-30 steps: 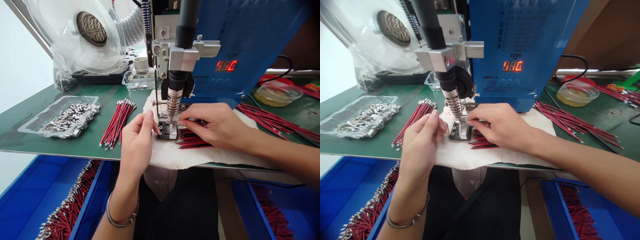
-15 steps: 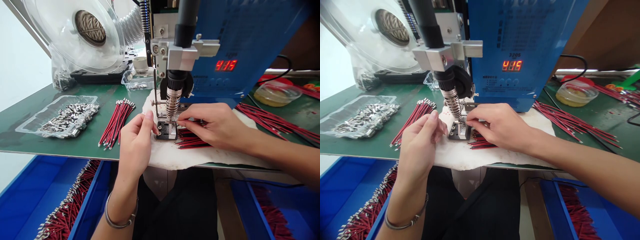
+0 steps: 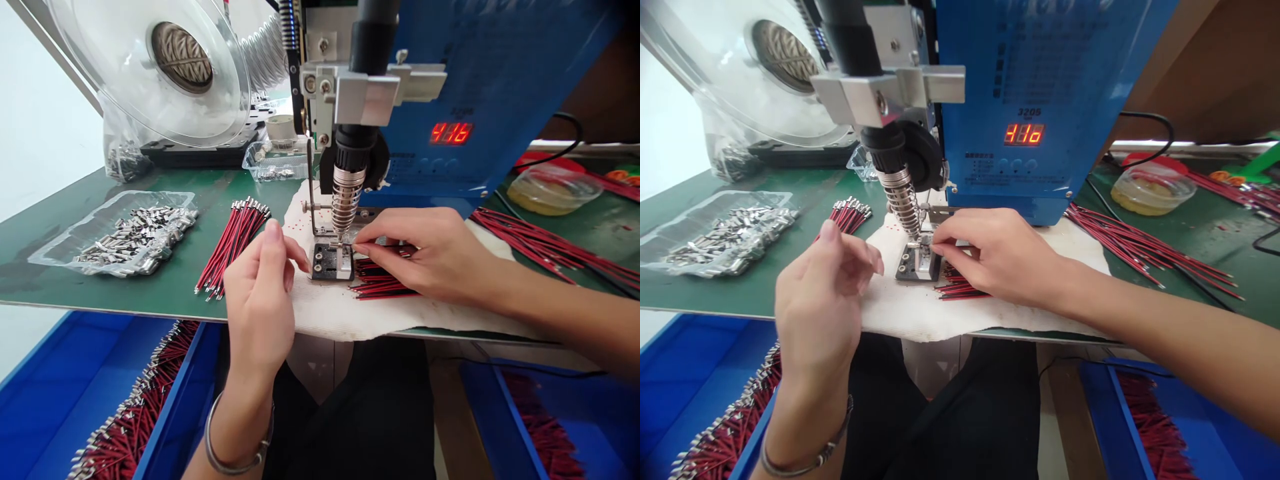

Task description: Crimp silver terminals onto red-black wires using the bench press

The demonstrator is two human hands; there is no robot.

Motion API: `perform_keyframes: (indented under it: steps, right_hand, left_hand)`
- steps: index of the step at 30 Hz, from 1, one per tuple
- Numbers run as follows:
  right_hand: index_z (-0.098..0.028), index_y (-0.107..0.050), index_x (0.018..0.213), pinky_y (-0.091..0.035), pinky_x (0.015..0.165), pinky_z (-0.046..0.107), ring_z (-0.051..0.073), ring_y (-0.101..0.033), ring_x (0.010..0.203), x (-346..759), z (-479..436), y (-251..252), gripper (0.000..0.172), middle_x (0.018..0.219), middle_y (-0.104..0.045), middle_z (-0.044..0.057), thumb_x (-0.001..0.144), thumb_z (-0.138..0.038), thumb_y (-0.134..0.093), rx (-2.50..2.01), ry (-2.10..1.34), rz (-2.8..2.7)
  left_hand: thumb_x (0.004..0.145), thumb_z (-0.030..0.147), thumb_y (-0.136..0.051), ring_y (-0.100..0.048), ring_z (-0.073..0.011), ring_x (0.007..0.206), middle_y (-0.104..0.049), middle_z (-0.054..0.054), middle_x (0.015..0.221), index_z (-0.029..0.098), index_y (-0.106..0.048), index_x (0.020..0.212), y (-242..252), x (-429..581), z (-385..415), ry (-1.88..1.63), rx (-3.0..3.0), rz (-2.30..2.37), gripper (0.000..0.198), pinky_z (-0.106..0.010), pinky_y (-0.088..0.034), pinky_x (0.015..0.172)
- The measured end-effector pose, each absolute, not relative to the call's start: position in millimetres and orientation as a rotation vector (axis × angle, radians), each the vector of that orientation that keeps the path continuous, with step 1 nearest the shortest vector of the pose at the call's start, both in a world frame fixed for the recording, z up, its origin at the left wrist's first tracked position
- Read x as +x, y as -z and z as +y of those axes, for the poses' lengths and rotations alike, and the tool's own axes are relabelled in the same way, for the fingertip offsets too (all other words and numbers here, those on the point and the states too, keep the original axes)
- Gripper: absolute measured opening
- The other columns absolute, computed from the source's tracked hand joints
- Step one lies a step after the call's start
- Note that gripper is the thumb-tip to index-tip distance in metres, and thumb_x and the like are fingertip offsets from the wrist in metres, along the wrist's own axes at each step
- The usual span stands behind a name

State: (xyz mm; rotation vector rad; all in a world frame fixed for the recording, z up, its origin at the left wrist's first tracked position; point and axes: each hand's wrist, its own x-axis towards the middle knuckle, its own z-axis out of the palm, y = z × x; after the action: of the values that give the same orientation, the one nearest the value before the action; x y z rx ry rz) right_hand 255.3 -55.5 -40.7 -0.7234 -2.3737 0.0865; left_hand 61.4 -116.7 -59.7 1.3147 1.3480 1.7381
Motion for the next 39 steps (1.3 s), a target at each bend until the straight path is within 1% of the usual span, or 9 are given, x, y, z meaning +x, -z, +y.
perform_keyframes:
  steps: [4,8,10,14,21,25,27,31,39]
  right_hand:
    - [-0.022,-0.069,0.086,-0.049,0.061,0.028,0.014,-0.064,0.068,255,-62,35,0.009,0.080,-0.071,0.001,0.089,-0.017,-0.062,-0.687,-0.051,-2.343]
    - [-0.023,-0.065,0.081,-0.046,0.058,0.027,0.012,-0.058,0.062,256,-74,28,0.009,0.071,-0.066,-0.001,0.089,-0.018,-0.063,-0.538,-0.112,-2.269]
    - [-0.023,-0.064,0.083,-0.045,0.056,0.026,0.011,-0.055,0.060,256,-79,26,0.009,0.068,-0.063,-0.002,0.090,-0.018,-0.063,-0.466,-0.236,-2.261]
    - [-0.024,-0.065,0.085,-0.044,0.055,0.025,0.011,-0.056,0.059,256,-85,23,0.009,0.068,-0.064,-0.003,0.091,-0.017,-0.065,-0.395,-0.335,-2.268]
    - [-0.020,-0.069,0.101,-0.045,0.060,0.025,0.012,-0.060,0.067,260,-75,27,0.009,0.079,-0.069,0.002,0.094,-0.022,-0.063,-0.385,-0.273,-2.368]
    - [-0.018,-0.072,0.092,-0.039,0.056,0.026,0.012,-0.059,0.066,267,-60,35,0.014,0.080,-0.068,0.003,0.094,-0.017,-0.058,-0.338,-0.144,-2.640]
    - [-0.018,-0.072,0.090,-0.038,0.057,0.027,0.013,-0.058,0.067,269,-55,38,0.015,0.081,-0.068,0.003,0.094,-0.020,-0.058,-0.374,-0.113,-2.697]
    - [-0.018,-0.072,0.088,-0.036,0.059,0.028,0.014,-0.056,0.067,272,-51,37,0.014,0.079,-0.066,0.002,0.090,-0.019,-0.059,-0.469,-0.147,-2.776]
    - [-0.019,-0.070,0.091,-0.035,0.061,0.027,0.014,-0.058,0.069,275,-52,33,0.012,0.084,-0.068,0.002,0.088,-0.020,-0.059,-0.608,-0.292,-2.822]
  left_hand:
    - [0.102,0.033,-0.045,-0.038,-0.0118,0.049,-0.051,-0.001,0.055,0.020,-0.068,0.067,57,70,-141,-1.569,1.508,1.480,0.044,-0.030,-0.029,0.048]
    - [0.095,0.028,-0.060,-0.041,-0.0088,0.044,-0.057,0.003,0.058,0.022,-0.073,0.100,63,87,-157,-1.312,1.612,1.361,0.016,-0.025,-0.032,0.042]
    - [0.094,0.029,-0.062,-0.042,-0.0086,0.043,-0.055,0.003,0.055,0.020,-0.071,0.088,67,96,-158,-1.274,1.585,1.289,0.014,-0.024,-0.032,0.040]
    - [0.095,0.032,-0.059,-0.041,-0.0088,0.044,-0.047,0.002,0.048,0.018,-0.052,0.058,71,106,-157,-1.327,1.573,1.283,0.040,-0.024,-0.033,0.041]
    - [0.093,0.028,-0.063,-0.048,-0.0099,0.054,-0.059,0.003,0.065,0.024,-0.065,0.082,63,83,-160,-1.488,1.576,1.372,0.012,-0.024,-0.038,0.049]
    - [0.093,0.030,-0.059,-0.041,-0.0102,0.056,-0.056,0.003,0.066,0.020,-0.061,0.078,49,34,-144,-1.520,1.580,1.723,0.018,-0.027,-0.031,0.052]
    - [0.089,0.033,-0.062,-0.039,-0.0104,0.052,-0.052,0.003,0.057,0.019,-0.063,0.076,38,7,-129,-1.350,1.761,1.954,0.019,-0.028,-0.028,0.051]
    - [0.085,0.038,-0.058,-0.050,-0.0157,0.060,-0.061,0.001,0.063,0.021,-0.067,0.077,14,-28,-97,-0.872,1.942,2.364,0.021,-0.029,-0.035,0.061]
    - [0.079,0.050,-0.061,-0.050,-0.0231,0.068,-0.061,-0.006,0.068,0.022,-0.073,0.075,11,-35,-66,-0.543,2.018,2.464,0.031,-0.033,-0.032,0.065]
